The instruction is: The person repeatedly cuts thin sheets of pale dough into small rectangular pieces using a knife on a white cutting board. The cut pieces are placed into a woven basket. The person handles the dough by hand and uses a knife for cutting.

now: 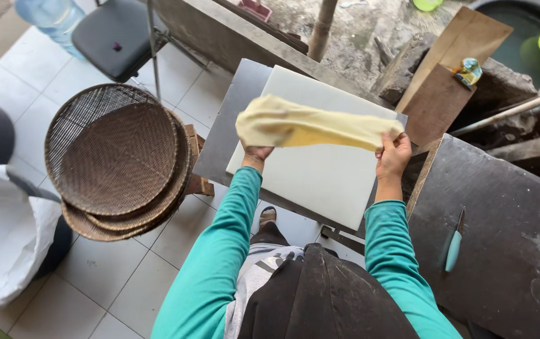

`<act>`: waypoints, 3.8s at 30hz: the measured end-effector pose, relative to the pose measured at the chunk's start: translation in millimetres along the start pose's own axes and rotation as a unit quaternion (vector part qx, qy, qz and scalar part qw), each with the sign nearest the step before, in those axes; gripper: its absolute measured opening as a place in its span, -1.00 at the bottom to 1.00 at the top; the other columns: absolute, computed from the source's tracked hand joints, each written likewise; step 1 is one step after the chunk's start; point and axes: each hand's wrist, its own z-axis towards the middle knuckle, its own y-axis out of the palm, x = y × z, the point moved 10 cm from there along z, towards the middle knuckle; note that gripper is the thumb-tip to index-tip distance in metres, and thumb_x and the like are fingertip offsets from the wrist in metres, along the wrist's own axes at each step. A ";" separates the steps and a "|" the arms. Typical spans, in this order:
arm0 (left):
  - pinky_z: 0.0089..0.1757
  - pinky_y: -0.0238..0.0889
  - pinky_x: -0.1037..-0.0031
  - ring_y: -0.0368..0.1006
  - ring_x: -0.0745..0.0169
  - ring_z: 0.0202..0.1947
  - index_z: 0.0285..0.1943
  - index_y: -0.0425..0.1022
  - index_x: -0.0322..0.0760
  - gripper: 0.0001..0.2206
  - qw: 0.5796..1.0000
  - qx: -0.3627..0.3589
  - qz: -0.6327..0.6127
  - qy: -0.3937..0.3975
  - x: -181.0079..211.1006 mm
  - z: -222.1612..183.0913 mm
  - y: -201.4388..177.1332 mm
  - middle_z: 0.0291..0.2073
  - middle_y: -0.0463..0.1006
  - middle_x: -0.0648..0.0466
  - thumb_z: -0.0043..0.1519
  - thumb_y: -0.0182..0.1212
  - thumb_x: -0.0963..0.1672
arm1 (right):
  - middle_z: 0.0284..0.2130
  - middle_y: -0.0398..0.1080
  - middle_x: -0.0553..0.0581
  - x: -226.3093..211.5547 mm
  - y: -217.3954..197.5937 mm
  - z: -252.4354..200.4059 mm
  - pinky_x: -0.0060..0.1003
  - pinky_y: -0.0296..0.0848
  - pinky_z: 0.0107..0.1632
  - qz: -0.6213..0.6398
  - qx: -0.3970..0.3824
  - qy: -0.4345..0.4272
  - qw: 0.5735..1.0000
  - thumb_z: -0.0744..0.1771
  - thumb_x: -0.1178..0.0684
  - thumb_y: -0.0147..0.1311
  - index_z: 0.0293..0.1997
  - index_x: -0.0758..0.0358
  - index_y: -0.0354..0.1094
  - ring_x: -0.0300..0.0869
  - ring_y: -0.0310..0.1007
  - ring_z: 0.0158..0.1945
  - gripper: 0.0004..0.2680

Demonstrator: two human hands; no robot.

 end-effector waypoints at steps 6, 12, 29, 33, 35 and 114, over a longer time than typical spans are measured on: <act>0.22 0.25 0.15 0.35 0.08 0.28 0.49 0.20 -0.15 -0.41 0.920 0.161 0.342 -0.100 -2.3 62.9 -97.6 0.30 0.38 0.03 0.29 0.26 0.01 | -0.30 0.51 0.15 28.1 -27.5 -17.3 -0.32 0.35 -0.62 -0.275 0.163 0.014 0.947 0.34 0.26 0.04 0.01 0.36 0.35 -0.21 0.42 -0.62 -0.84; -0.20 0.39 0.25 0.60 0.02 -0.27 -0.13 0.51 -0.44 -0.69 0.663 0.303 0.683 -0.043 6.8 71.6 -162.3 -0.30 0.67 -0.06 0.24 0.37 -0.04 | -0.37 0.50 0.21 65.8 -58.7 -25.7 -0.24 0.44 -0.60 -0.380 0.178 0.082 0.904 0.35 0.23 0.07 -0.08 0.46 0.36 -0.14 0.50 -0.58 -0.89; -0.10 0.36 0.18 0.53 -0.06 -0.12 0.02 0.45 -0.33 -0.53 0.458 0.444 0.768 0.050 50.0 -46.6 -157.2 -0.17 0.60 -0.09 0.16 0.42 0.07 | 0.10 0.13 0.47 -149.2 -216.8 -176.9 0.31 0.06 0.11 -0.770 0.361 -0.020 0.525 0.33 -0.05 0.31 0.28 0.42 0.16 0.32 0.10 0.17 -0.52; -0.08 0.33 0.13 0.47 -0.16 -0.07 -0.13 0.49 -0.23 -0.67 0.381 0.396 0.833 0.056 50.5 -5.9 -156.7 -0.14 0.55 -0.13 0.11 0.44 0.01 | 0.10 0.23 0.46 -117.2 -262.1 -191.4 0.19 0.16 0.21 -0.773 0.308 0.064 0.551 0.43 0.01 0.16 0.10 0.44 0.21 0.30 0.21 0.19 -0.72; -0.10 0.34 0.11 0.48 -0.17 -0.08 -0.13 0.45 -0.22 -0.76 0.395 0.408 0.822 0.038 51.9 0.5 -165.8 -0.12 0.54 -0.10 0.17 0.36 -0.06 | 0.10 0.27 0.47 -115.0 -253.6 -191.6 0.16 0.22 0.23 -0.768 0.297 0.035 0.567 0.46 0.10 0.06 0.08 0.47 0.20 0.29 0.26 0.21 -0.80; 0.35 -0.58 -0.29 -0.41 0.06 0.60 0.68 -0.18 -0.20 -0.30 0.115 -0.084 0.990 0.006 48.9 49.0 -122.7 0.63 -0.26 0.03 0.36 0.00 -0.03 | -0.49 0.41 0.47 111.7 179.6 -117.5 0.05 0.33 -0.36 -0.501 -0.246 0.023 0.829 0.35 0.14 -0.09 0.42 0.25 0.17 0.14 0.41 -0.48 -0.59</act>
